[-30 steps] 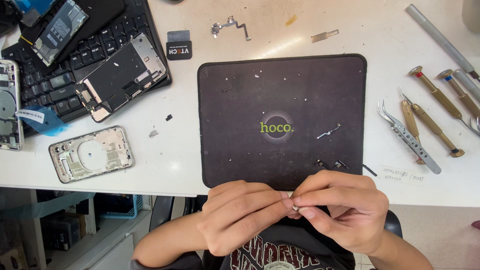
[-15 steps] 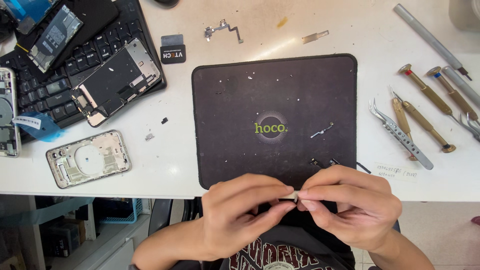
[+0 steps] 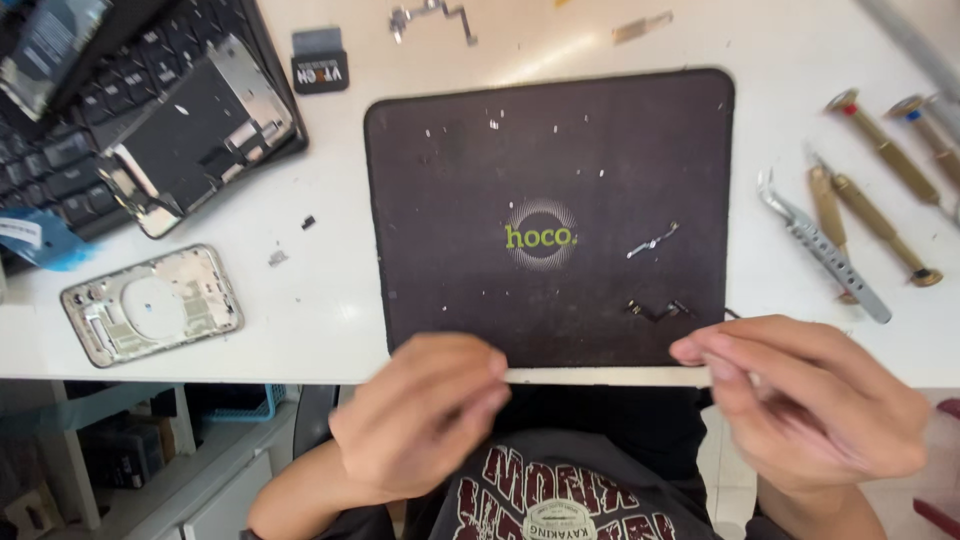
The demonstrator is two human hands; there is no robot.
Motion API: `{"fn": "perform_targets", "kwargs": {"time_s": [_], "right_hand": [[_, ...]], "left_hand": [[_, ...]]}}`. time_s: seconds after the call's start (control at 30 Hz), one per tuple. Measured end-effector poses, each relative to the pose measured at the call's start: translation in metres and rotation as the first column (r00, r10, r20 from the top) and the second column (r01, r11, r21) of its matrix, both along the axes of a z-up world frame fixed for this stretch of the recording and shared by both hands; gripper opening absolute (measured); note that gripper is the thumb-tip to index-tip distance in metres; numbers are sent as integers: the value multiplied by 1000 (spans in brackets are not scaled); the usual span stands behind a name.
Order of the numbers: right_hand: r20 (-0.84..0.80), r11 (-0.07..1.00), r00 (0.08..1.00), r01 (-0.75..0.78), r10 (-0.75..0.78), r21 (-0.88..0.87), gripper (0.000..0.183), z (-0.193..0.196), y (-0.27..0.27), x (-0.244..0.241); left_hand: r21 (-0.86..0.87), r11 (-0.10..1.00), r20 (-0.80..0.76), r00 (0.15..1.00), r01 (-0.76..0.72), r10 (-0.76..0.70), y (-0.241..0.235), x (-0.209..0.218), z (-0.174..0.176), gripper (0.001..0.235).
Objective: The person disassembles a smartphone, removes small internal components, and reassembles the device using precision tools. They handle screws, a flex cable, and the phone casing, placing parts on a mat and using a screwdriver and tweezers throughout.
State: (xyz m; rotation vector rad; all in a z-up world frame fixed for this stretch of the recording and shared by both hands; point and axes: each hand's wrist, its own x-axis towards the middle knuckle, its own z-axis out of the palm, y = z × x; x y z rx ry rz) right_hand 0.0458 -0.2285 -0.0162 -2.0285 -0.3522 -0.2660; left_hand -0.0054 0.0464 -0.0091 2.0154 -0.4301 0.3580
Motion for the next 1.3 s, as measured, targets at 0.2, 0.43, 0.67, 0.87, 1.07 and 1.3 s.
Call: {"fn": "perform_targets", "kwargs": {"time_s": [0.2, 0.43, 0.67, 0.87, 1.07, 1.3], "right_hand": [[117, 999, 993, -23, 19, 40, 8, -40, -38, -12], [365, 995, 930, -13, 47, -97, 19, -72, -67, -6], [403, 1000, 915, 9, 0, -19, 14, -87, -64, -4], [374, 995, 927, -10, -27, 99, 8, -77, -47, -6], [436, 998, 898, 32, -51, 51, 7, -51, -31, -7], [346, 978, 935, 7, -80, 207, 5, -81, -42, -12]], "left_hand": [[383, 904, 236, 927, 188, -293, -12, -34, -75, 24], [493, 841, -119, 975, 224, -189, -2, -54, -146, 23], [558, 797, -335, 941, 231, -39, -23, -51, -197, 32], [141, 978, -459, 886, 154, -73, -114, -58, -247, 39], [-54, 999, -701, 712, -10, -31, -152, -72, -287, 23], [-142, 989, -698, 712, -33, -76, -143, -56, -278, 14]]}}
